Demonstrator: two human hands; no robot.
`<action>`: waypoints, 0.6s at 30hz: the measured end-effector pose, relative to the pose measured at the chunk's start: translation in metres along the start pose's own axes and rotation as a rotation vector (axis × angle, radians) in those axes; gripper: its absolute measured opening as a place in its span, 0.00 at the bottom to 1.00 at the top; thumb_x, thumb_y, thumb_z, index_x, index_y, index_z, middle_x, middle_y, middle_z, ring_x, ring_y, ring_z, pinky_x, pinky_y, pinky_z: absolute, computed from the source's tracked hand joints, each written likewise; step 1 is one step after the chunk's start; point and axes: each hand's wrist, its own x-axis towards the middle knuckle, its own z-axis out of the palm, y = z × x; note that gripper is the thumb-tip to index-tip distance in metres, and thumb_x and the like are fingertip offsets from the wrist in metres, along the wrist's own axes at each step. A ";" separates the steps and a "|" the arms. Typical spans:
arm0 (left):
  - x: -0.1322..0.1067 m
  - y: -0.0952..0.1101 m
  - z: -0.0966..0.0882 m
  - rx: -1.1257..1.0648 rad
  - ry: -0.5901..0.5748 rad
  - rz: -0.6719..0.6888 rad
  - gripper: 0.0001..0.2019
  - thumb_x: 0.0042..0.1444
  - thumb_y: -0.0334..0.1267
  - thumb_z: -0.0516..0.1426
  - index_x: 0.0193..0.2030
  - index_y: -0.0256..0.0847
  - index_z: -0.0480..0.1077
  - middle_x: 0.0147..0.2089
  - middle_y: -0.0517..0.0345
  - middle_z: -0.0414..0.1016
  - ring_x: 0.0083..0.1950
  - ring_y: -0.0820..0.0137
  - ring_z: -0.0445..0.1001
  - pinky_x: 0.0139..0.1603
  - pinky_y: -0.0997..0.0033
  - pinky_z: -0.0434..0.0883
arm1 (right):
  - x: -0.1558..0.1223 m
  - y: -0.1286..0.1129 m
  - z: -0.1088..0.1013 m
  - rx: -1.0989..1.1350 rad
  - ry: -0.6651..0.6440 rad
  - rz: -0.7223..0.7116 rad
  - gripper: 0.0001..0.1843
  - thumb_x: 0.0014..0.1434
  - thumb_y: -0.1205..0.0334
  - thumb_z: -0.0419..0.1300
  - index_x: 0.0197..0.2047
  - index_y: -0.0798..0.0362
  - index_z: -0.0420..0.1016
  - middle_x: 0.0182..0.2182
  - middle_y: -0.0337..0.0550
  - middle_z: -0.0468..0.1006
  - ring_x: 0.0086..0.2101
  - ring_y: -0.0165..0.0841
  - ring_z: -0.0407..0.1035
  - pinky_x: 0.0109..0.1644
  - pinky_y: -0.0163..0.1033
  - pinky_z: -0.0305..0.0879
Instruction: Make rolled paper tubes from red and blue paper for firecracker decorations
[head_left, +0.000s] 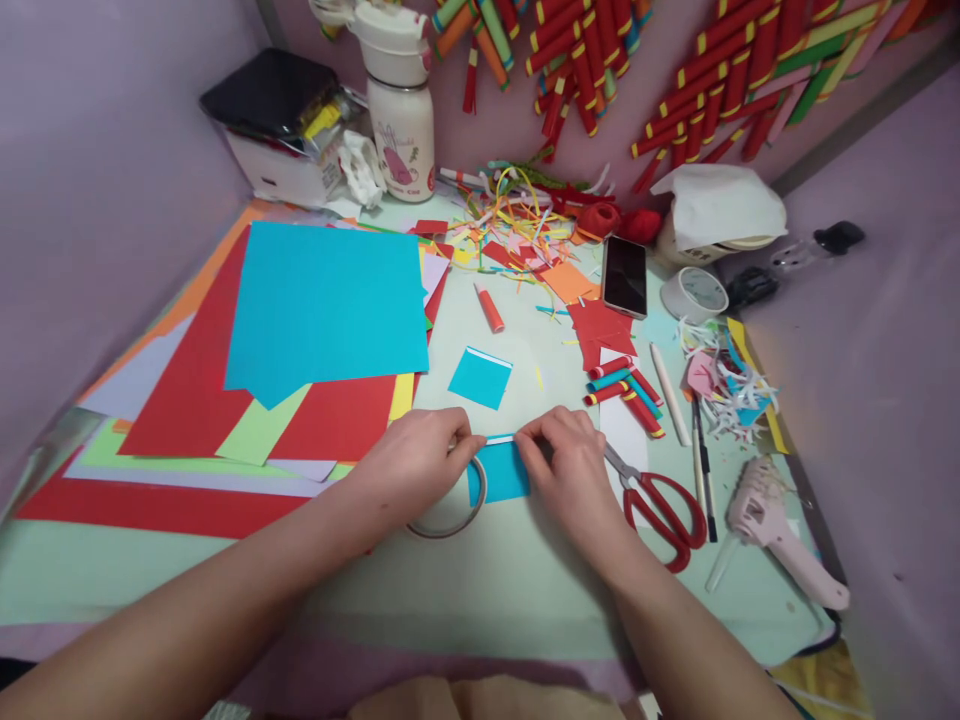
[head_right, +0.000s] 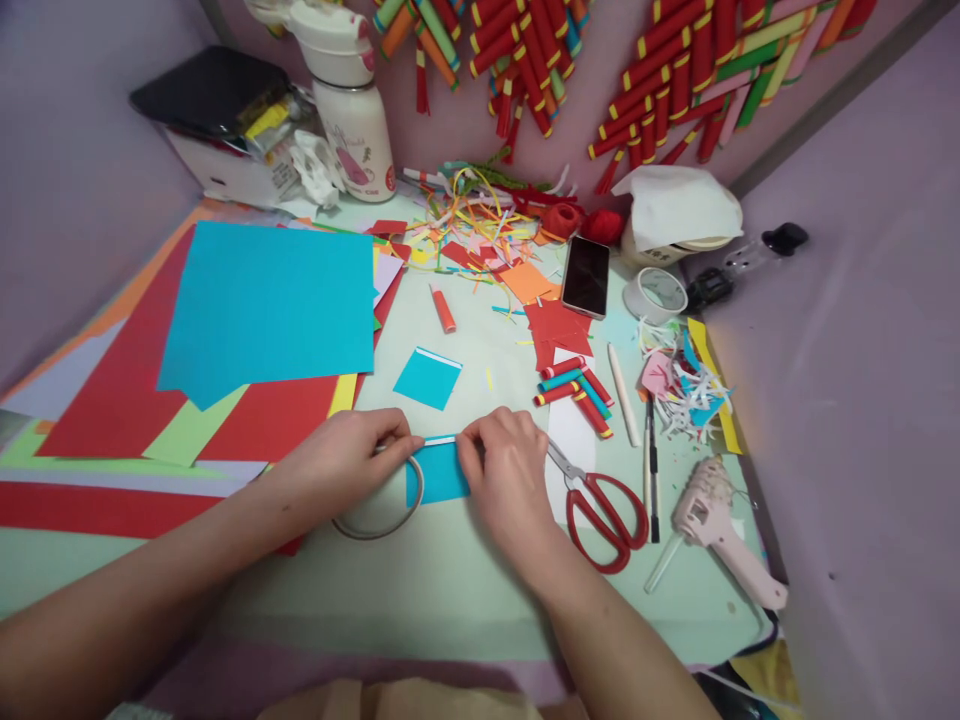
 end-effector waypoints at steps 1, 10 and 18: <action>0.001 0.000 0.001 0.005 0.001 -0.006 0.15 0.58 0.49 0.49 0.27 0.43 0.65 0.27 0.55 0.71 0.28 0.66 0.66 0.25 0.71 0.51 | 0.000 0.000 0.001 -0.001 0.002 0.004 0.10 0.62 0.61 0.53 0.29 0.50 0.70 0.31 0.41 0.72 0.37 0.37 0.62 0.40 0.42 0.52; 0.003 0.005 0.001 0.087 -0.052 -0.102 0.13 0.58 0.48 0.48 0.30 0.43 0.62 0.27 0.55 0.70 0.26 0.67 0.65 0.23 0.71 0.49 | 0.003 0.001 0.003 0.015 0.000 0.026 0.09 0.61 0.61 0.55 0.28 0.51 0.68 0.30 0.40 0.71 0.36 0.35 0.62 0.40 0.42 0.52; 0.004 0.005 0.003 0.123 -0.022 -0.070 0.12 0.58 0.46 0.48 0.29 0.43 0.62 0.26 0.55 0.70 0.26 0.65 0.66 0.24 0.70 0.49 | 0.004 0.001 0.005 0.015 0.006 0.035 0.09 0.59 0.61 0.55 0.28 0.50 0.67 0.29 0.40 0.71 0.36 0.37 0.62 0.40 0.42 0.52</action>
